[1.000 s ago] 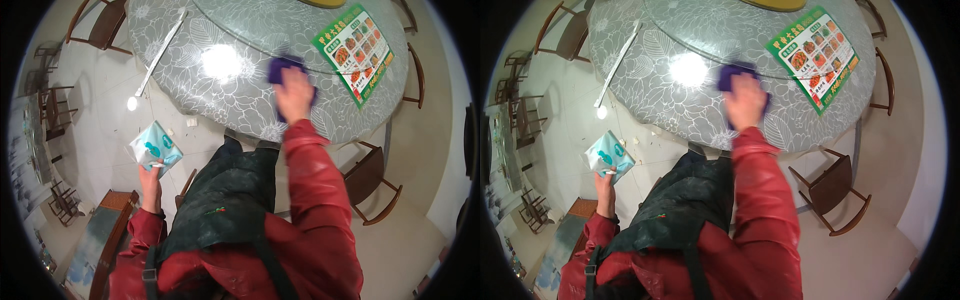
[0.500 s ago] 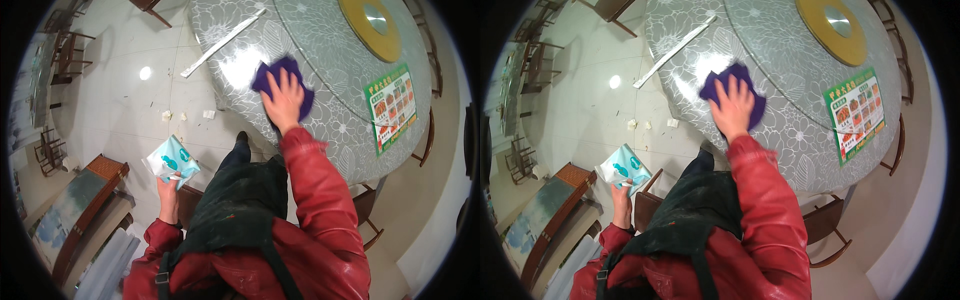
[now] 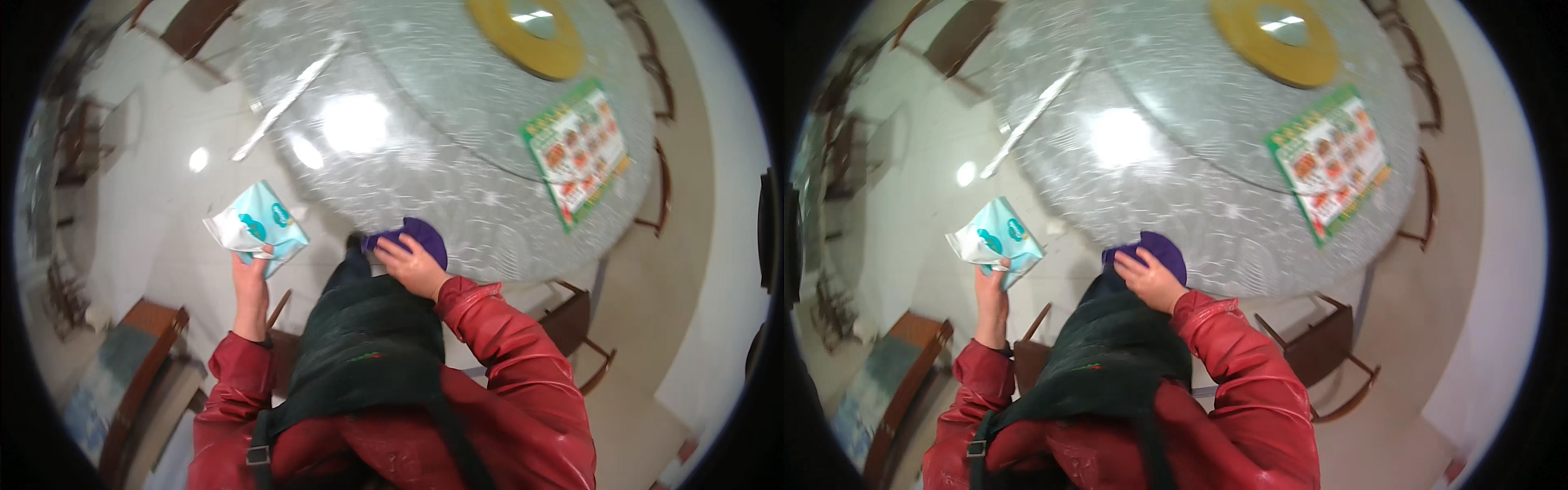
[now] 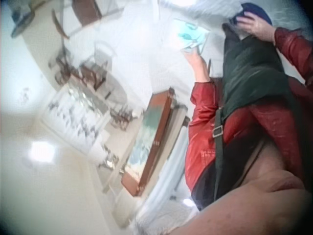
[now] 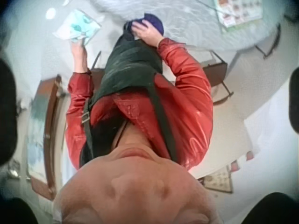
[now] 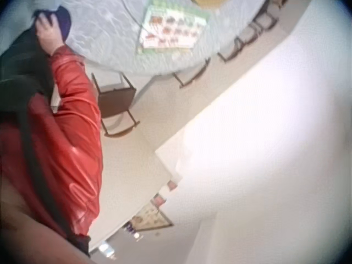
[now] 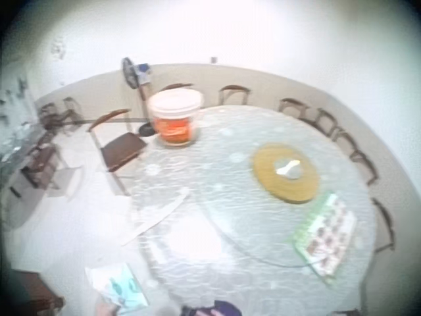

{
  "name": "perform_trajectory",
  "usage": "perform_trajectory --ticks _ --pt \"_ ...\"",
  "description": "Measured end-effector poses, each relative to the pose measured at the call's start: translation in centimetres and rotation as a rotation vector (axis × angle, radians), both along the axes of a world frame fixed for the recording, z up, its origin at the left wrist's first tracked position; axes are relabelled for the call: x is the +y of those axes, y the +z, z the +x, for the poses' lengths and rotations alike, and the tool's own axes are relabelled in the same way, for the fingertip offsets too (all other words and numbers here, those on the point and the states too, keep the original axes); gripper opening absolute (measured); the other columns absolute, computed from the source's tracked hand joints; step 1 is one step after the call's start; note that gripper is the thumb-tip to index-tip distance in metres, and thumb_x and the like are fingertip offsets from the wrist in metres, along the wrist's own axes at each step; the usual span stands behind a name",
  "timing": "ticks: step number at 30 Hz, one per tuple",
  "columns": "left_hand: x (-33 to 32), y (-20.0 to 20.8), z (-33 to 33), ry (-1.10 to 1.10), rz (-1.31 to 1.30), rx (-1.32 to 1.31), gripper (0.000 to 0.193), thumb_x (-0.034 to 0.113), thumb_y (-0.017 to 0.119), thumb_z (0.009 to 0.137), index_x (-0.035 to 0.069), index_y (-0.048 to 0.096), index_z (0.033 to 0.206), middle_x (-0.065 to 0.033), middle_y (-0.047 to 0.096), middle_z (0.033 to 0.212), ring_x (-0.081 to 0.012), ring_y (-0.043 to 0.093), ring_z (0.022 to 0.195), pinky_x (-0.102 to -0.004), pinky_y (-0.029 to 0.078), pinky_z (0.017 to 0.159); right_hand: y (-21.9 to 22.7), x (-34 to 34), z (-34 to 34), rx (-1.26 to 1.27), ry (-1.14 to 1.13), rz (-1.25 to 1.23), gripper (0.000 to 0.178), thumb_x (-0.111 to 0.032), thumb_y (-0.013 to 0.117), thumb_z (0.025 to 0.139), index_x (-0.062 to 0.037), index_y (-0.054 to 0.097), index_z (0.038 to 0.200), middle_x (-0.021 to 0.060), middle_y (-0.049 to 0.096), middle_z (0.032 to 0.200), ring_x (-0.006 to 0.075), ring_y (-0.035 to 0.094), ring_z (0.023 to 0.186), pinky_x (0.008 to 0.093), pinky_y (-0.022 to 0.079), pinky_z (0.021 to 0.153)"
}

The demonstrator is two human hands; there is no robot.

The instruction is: The person clears leftover items from a small table, then wipes a large round dining table with a purple cloth. They move chairs, wipe the tabletop, and clear used dishes and chopsticks from the table.

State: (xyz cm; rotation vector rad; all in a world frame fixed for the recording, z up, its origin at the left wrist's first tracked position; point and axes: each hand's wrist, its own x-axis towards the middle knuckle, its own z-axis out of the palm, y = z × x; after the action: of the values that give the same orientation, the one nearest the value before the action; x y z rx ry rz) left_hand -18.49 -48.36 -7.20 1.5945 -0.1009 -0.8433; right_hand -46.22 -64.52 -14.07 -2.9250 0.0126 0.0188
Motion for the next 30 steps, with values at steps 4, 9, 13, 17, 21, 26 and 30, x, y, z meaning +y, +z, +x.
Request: perform_trajectory --ticks 4,9,13,17,21,26,30 --pt "-6.9 -3.2 -1.1 -0.209 0.004 0.121 0.076 0.016 0.074 0.075 0.002 0.032 0.136 -0.0102 0.044 0.130 -0.0214 0.044 0.117 -0.0332 0.034 0.100 1.4 -1.0 -12.3 -0.015 -0.101 0.052 0.013 -0.019 0.057 0.075 -0.0145 0.067 0.082 -0.0047 0.053 0.124 0.0189 0.039 0.125 0.0407 0.038 0.095" --pt "-14.6 -4.1 -3.6 -0.357 0.350 -0.562 0.101 0.019 0.078 0.072 0.003 0.011 0.146 -0.0227 0.025 0.144 -0.0310 0.031 0.130 -0.0378 0.026 0.107 2.5 -2.4 -28.9 0.173 -0.473 0.194 0.010 -0.013 0.062 0.069 -0.0140 0.066 0.079 -0.0017 0.056 0.118 0.0240 0.050 0.109 0.0394 0.044 0.083" --pt "-19.2 -0.2 -12.6 -0.532 0.212 -1.002 0.085 0.018 0.076 0.074 0.002 0.026 0.142 -0.0180 0.041 0.135 -0.0274 0.041 0.125 -0.0375 0.032 0.104 4.6 -4.1 -39.3 -0.154 -1.309 0.456 0.029 0.002 0.061 0.061 -0.0090 0.066 0.087 0.0099 0.057 0.119 0.0324 0.053 0.108 0.0387 0.043 0.091" --pt "-25.7 -0.4 -29.7 -0.641 0.147 0.290 0.057 0.020 0.067 0.084 0.003 0.042 0.132 -0.0097 0.051 0.127 -0.0206 0.047 0.119 -0.0341 0.037 0.100 6.5 -12.2 -43.5 -0.605 -1.505 0.557 0.033 0.004 0.057 0.066 -0.0045 0.065 0.097 0.0165 0.053 0.124 0.0300 0.052 0.114 0.0360 0.040 0.096" --pt "-31.9 -4.5 -40.8 -0.292 0.276 0.782 0.039 0.022 0.062 0.087 0.003 0.050 0.119 -0.0066 0.055 0.116 -0.0189 0.050 0.112 -0.0325 0.039 0.096 5.3 -20.0 -44.1 -0.611 -1.475 0.770 0.039 0.000 0.059 0.070 -0.0068 0.064 0.107 0.0147 0.053 0.125 0.0282 0.053 0.113 0.0332 0.041 0.096" --pt "-35.7 -8.7 -43.6 -0.018 0.415 0.803 0.032 0.019 0.060 0.087 0.005 0.052 0.115 -0.0058 0.056 0.104 -0.0207 0.053 0.101 -0.0339 0.040 0.094 2.0 -22.6 -43.8 -0.508 -1.371 0.939 0.041 -0.003 0.062 0.069 -0.0094 0.065 0.109 0.0162 0.054 0.123 0.0297 0.049 0.118 0.0362 0.038 0.098" --pt "-38.6 -5.0 -46.6 -0.141 0.268 0.911 0.030 0.020 0.052 0.094 0.003 0.050 0.119 -0.0078 0.057 0.117 -0.0203 0.056 0.103 -0.0373 0.044 0.089 1.5 -23.1 -45.0 -0.620 -1.395 1.105 0.041 0.000 0.060 0.070 -0.0058 0.064 0.110 0.0146 0.055 0.122 0.0265 0.049 0.118 0.0348 0.036 0.100"
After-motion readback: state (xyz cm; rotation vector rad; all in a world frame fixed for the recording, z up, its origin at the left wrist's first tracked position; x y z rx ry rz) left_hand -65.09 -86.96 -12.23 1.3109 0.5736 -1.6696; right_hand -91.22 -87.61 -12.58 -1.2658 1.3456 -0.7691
